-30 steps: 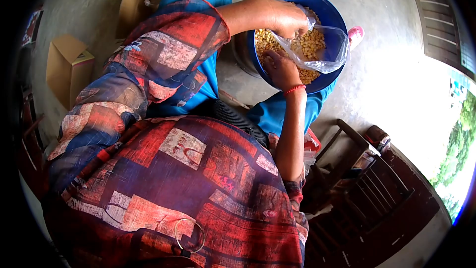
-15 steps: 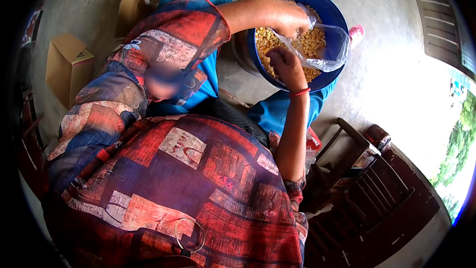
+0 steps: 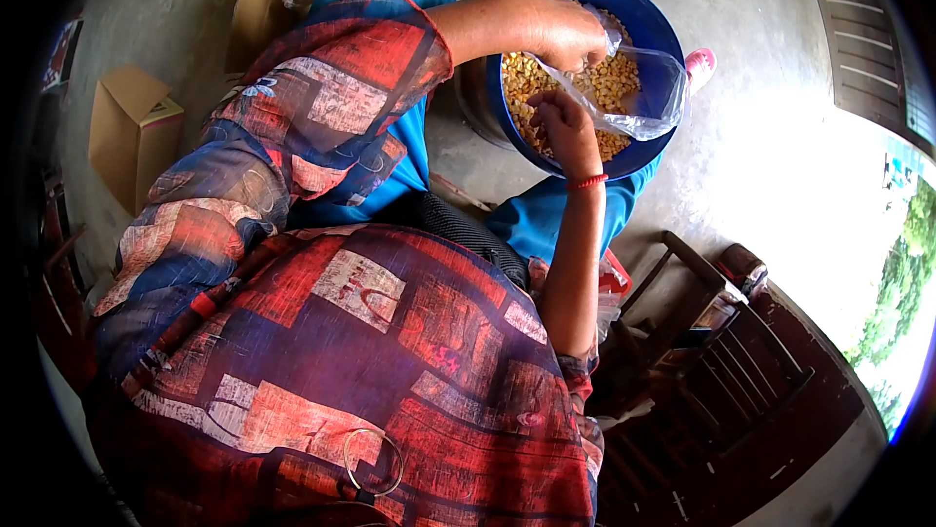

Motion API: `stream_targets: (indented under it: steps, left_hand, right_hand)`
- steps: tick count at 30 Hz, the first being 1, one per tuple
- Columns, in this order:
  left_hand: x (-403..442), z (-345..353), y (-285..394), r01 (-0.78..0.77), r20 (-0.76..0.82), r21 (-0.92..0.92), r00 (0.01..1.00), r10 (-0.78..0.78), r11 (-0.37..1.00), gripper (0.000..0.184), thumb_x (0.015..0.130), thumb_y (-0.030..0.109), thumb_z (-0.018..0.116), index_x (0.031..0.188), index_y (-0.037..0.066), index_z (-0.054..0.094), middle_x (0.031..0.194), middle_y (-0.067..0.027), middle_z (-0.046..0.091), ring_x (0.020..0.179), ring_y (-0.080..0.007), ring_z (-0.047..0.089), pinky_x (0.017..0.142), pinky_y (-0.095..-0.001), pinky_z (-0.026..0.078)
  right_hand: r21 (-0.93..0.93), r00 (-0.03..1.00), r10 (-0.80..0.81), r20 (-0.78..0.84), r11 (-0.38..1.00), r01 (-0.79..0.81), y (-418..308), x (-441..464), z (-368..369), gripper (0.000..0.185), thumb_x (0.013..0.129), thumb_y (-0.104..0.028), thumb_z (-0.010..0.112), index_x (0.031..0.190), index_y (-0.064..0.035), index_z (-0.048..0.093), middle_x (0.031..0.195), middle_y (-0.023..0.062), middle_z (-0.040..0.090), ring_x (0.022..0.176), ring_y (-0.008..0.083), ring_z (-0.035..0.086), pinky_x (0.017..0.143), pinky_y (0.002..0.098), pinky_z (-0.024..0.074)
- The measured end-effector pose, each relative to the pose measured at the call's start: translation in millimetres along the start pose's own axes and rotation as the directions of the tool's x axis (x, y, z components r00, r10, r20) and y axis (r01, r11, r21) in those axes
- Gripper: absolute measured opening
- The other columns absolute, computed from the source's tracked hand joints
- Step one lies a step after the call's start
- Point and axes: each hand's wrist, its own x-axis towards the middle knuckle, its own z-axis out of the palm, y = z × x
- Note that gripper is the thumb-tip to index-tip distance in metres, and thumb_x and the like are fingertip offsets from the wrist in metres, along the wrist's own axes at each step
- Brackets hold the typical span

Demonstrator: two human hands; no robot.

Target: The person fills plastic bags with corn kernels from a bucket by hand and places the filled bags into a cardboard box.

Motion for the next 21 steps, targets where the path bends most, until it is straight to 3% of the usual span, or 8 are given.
stream_targets:
  steps: [5, 7, 8, 10, 14, 17, 19, 21]
  left_hand:
    - [0, -1, -1, 0.013, 0.001, -0.017, 1.000, -0.013, 1.000, 0.029, 0.071, 0.004, 0.055, 0.097, 0.011, 0.063, 0.093, -0.0119, 0.063, 0.088, -0.0254, 0.060, 0.076, -0.0380, 0.046]
    - [1, 1, -4, -0.035, -0.175, -0.088, 0.984, 0.019, 0.996, 0.031, 0.072, 0.002, 0.054, 0.099, 0.012, 0.063, 0.094, -0.0123, 0.062, 0.090, -0.0254, 0.059, 0.077, -0.0364, 0.046]
    - [3, 0, -4, -0.035, -0.175, -0.087, 0.984, 0.020, 0.996, 0.031, 0.072, 0.002, 0.054, 0.099, 0.012, 0.063, 0.094, -0.0123, 0.062, 0.090, -0.0254, 0.059, 0.077, -0.0364, 0.046]
    - [6, -3, -5, -0.062, -0.285, -0.074, 0.958, 0.039, 0.995, 0.035, 0.071, -0.002, 0.053, 0.103, 0.012, 0.061, 0.099, -0.0123, 0.061, 0.093, -0.0253, 0.058, 0.080, -0.0347, 0.046]
    - [3, -2, -4, -0.092, -0.497, -0.010, 0.864, 0.075, 0.996, 0.044, 0.068, -0.008, 0.054, 0.108, 0.010, 0.058, 0.106, -0.0119, 0.059, 0.098, -0.0250, 0.057, 0.085, -0.0343, 0.044]
    - [0, -5, -2, -0.049, -0.389, -0.024, 0.921, 0.035, 0.999, 0.045, 0.067, -0.008, 0.054, 0.108, 0.010, 0.058, 0.105, -0.0126, 0.059, 0.098, -0.0259, 0.056, 0.084, -0.0345, 0.044]
    - [7, 2, -8, -0.054, -0.341, -0.021, 0.939, 0.044, 0.998, 0.045, 0.066, -0.007, 0.055, 0.108, 0.009, 0.057, 0.104, -0.0128, 0.059, 0.098, -0.0265, 0.056, 0.083, -0.0349, 0.044]
    - [10, 4, -10, -0.060, -0.293, -0.016, 0.955, 0.053, 0.998, 0.046, 0.066, -0.006, 0.055, 0.109, 0.009, 0.057, 0.103, -0.0131, 0.059, 0.097, -0.0271, 0.056, 0.083, -0.0353, 0.045]
  right_hand:
    - [-0.102, 0.999, -0.038, -0.017, 0.994, 0.036, 1, 0, -1, 0.015, 0.086, -0.012, 0.047, 0.092, -0.0039, 0.058, 0.068, -0.0024, 0.051, 0.060, 0.0048, 0.048, 0.052, 0.0181, 0.0387]
    - [-0.112, 0.999, -0.039, -0.030, 0.993, 0.036, -4, -1, -2, 0.016, 0.086, -0.013, 0.046, 0.092, -0.0036, 0.058, 0.068, -0.0026, 0.051, 0.057, 0.0042, 0.046, 0.050, 0.0178, 0.0369]
    - [-0.111, 0.999, -0.039, -0.031, 0.993, 0.036, -4, -1, -1, 0.016, 0.086, -0.013, 0.046, 0.092, -0.0036, 0.058, 0.068, -0.0026, 0.051, 0.057, 0.0042, 0.046, 0.050, 0.0178, 0.0369]
    - [0.076, 0.999, 0.034, -0.012, 0.997, -0.033, -5, -2, 0, 0.016, 0.087, -0.016, 0.046, 0.088, -0.0036, 0.056, 0.063, -0.0036, 0.047, 0.049, 0.0031, 0.039, 0.043, 0.0171, 0.0306]
    - [0.224, 0.990, 0.120, 0.080, 0.965, -0.135, -21, -10, -2, 0.019, 0.089, -0.021, 0.046, 0.083, -0.0048, 0.053, 0.058, -0.0051, 0.040, 0.043, 0.0023, 0.031, 0.038, 0.0171, 0.0224]
    - [0.402, 0.973, 0.141, 0.181, 0.893, -0.205, -23, -14, -8, 0.022, 0.090, -0.025, 0.044, 0.079, -0.0066, 0.050, 0.054, -0.0075, 0.030, 0.039, 0.0017, 0.022, 0.036, 0.0172, 0.0168]
    - [0.577, 0.972, 0.006, 0.237, 0.804, -0.145, -23, -19, -13, 0.022, 0.091, -0.025, 0.042, 0.081, -0.0065, 0.049, 0.053, -0.0077, 0.028, 0.040, 0.0014, 0.021, 0.037, 0.0169, 0.0166]
    - [0.620, 0.973, -0.066, 0.220, 0.780, -0.087, -36, -26, -13, 0.023, 0.092, -0.024, 0.040, 0.082, -0.0053, 0.049, 0.053, -0.0056, 0.030, 0.041, 0.0022, 0.023, 0.037, 0.0171, 0.0180]
